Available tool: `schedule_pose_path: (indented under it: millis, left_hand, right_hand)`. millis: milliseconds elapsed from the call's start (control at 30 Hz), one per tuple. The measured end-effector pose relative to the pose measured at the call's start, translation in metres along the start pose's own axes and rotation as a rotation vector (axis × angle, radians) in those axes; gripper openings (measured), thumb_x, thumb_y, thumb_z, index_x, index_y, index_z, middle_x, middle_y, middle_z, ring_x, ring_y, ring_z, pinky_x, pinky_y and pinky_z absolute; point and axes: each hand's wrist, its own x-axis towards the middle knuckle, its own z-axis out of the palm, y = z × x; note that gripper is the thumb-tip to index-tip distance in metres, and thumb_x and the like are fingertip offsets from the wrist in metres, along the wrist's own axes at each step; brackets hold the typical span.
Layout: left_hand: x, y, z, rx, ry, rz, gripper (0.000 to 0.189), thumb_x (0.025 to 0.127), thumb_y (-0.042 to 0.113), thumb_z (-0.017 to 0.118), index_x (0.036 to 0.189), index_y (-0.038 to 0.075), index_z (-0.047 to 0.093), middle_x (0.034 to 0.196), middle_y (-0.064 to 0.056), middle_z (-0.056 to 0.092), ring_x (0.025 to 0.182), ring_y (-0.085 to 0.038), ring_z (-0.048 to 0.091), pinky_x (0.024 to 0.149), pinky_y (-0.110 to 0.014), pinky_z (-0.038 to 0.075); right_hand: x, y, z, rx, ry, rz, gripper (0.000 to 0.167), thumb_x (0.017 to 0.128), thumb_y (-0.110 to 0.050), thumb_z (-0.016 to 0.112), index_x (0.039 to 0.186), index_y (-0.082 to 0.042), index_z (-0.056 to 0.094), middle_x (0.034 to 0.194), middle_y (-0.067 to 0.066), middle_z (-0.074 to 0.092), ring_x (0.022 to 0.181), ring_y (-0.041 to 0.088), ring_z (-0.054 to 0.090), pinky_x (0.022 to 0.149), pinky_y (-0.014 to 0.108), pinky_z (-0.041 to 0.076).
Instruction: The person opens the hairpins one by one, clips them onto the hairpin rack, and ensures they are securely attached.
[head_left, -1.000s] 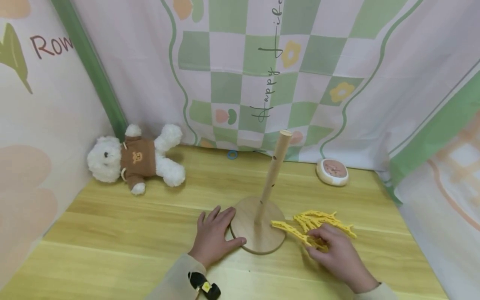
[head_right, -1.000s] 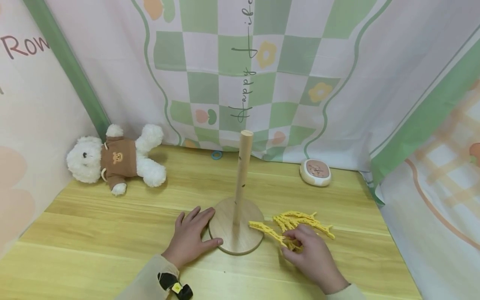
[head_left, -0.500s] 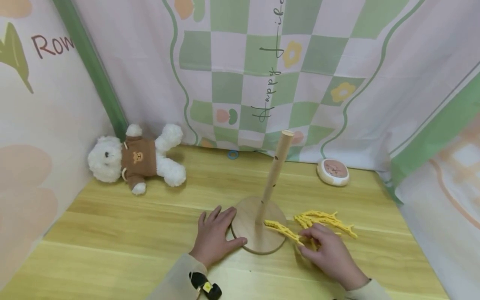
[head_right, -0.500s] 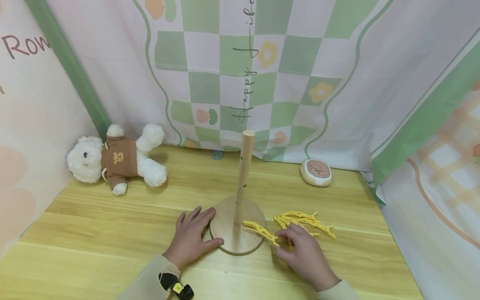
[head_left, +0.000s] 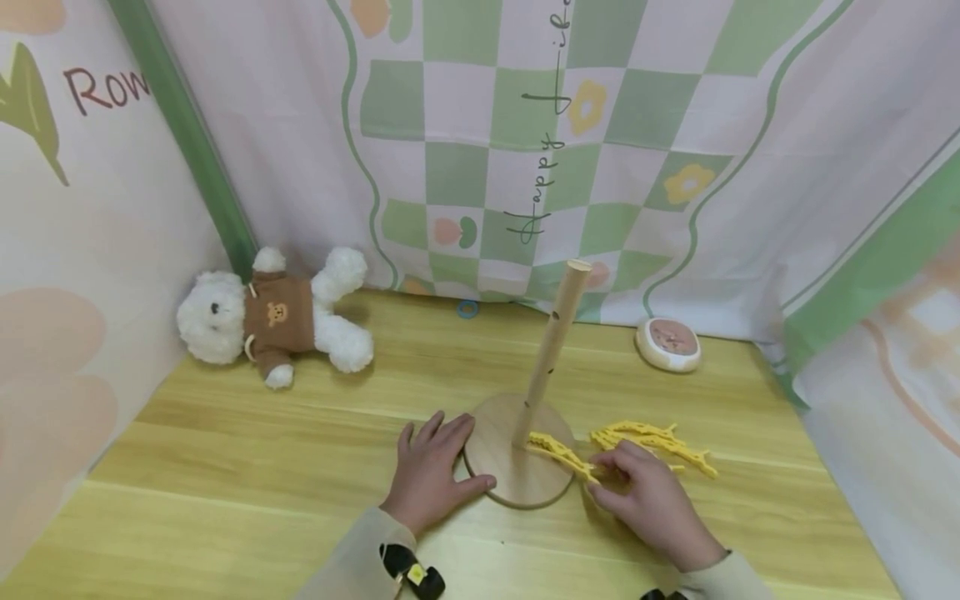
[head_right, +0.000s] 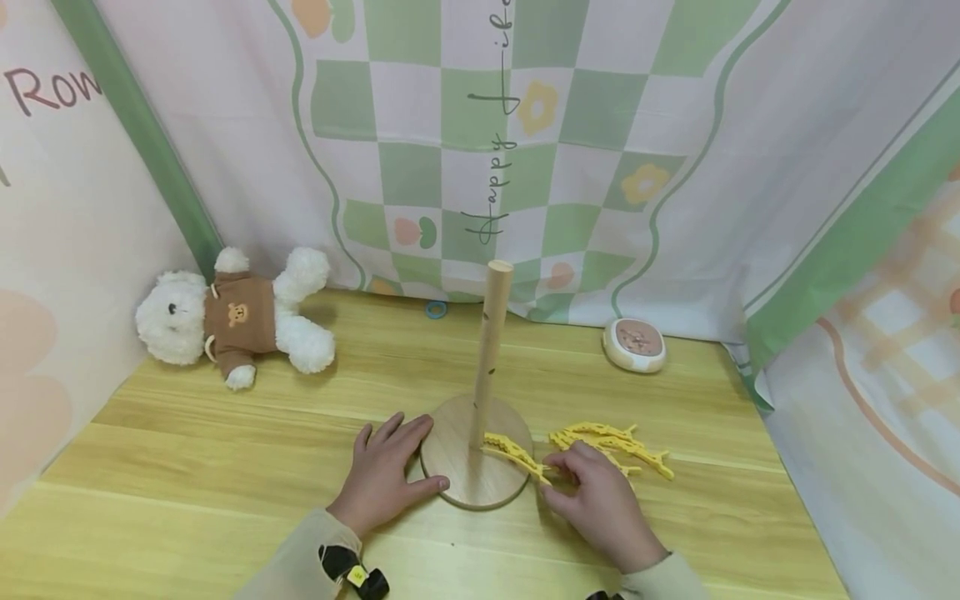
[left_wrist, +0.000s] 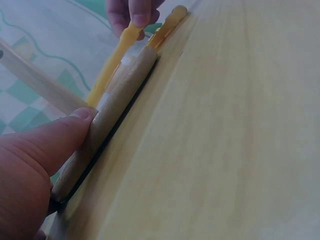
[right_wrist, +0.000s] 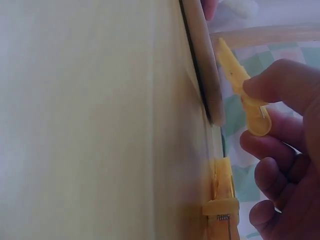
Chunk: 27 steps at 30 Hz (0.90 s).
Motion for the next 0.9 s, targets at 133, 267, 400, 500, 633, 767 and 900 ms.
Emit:
schedule_pose_path:
  millis: [133,267,400,500,633,767,900]
  left_hand:
    - [0.0004,-0.0009,0.0004,0.0,-0.009,-0.007,0.092,0.081,0.074,0.062,0.152,0.019,0.044,0.155,0.003,0.045,0.145,-0.035,0.034,0.114,-0.069,0.013]
    - [-0.0004,-0.0012,0.0019,0.008,0.0,-0.003,0.092,0.081,0.073,0.064,0.152,0.019,0.045,0.154,0.002,0.046,0.145,-0.035,0.035,0.113,-0.07,0.014]
    - [-0.0015,0.0006,0.0035,0.011,0.002,0.007,0.091,0.081,0.073,0.064,0.152,0.018,0.045,0.154,0.002,0.046,0.144,-0.035,0.035,0.113,-0.07,0.014]
    - [-0.0017,0.0027,0.0033,0.002,0.002,0.009,0.09,0.082,0.071,0.064,0.152,0.017,0.046,0.154,0.001,0.047,0.145,-0.035,0.035,0.113,-0.07,0.015]
    - [-0.0014,0.004,0.003,0.0,0.003,0.005,0.09,0.082,0.071,0.065,0.152,0.017,0.046,0.154,0.001,0.047,0.145,-0.035,0.035,0.113,-0.07,0.014]
    - [-0.0001,0.0029,0.0023,0.007,0.008,0.003,0.09,0.082,0.071,0.065,0.152,0.017,0.046,0.154,0.001,0.046,0.145,-0.035,0.035,0.114,-0.069,0.014]
    - [0.0006,0.0024,0.0019,0.009,0.001,-0.007,0.091,0.081,0.071,0.065,0.152,0.018,0.044,0.155,0.003,0.045,0.146,-0.034,0.033,0.114,-0.069,0.012]
  right_hand:
    - [0.0009,-0.0008,0.0018,-0.007,-0.013,0.03,0.026,0.072,-0.01,0.087,0.095,-0.014,0.075,0.08,-0.013,0.055,0.072,0.004,0.05,0.061,0.023,0.046]
    - [-0.0013,-0.0001,0.0039,0.018,-0.022,0.071,0.026,0.073,-0.01,0.087,0.096,-0.014,0.076,0.077,-0.012,0.052,0.07,0.005,0.048,0.059,0.022,0.043]
    - [-0.0051,0.0008,0.0047,0.054,-0.013,0.097,0.026,0.074,-0.01,0.087,0.097,-0.014,0.076,0.075,-0.01,0.049,0.068,0.005,0.046,0.056,0.022,0.042]
    - [-0.0063,0.0016,0.0042,0.058,0.0,0.076,0.027,0.074,-0.01,0.087,0.098,-0.014,0.076,0.075,-0.011,0.049,0.067,0.005,0.046,0.056,0.022,0.041]
    - [-0.0059,0.0038,0.0044,0.047,0.025,0.033,0.028,0.072,-0.01,0.088,0.098,-0.015,0.076,0.078,-0.013,0.051,0.071,0.004,0.048,0.059,0.022,0.043]
    - [-0.0031,0.0067,0.0061,0.059,0.039,0.01,0.028,0.073,-0.009,0.088,0.098,-0.014,0.076,0.079,-0.013,0.052,0.071,0.005,0.048,0.059,0.022,0.043]
    - [-0.0007,0.0083,0.0065,0.075,0.033,-0.002,0.027,0.074,-0.009,0.087,0.099,-0.013,0.076,0.077,-0.012,0.051,0.07,0.005,0.048,0.058,0.021,0.042]
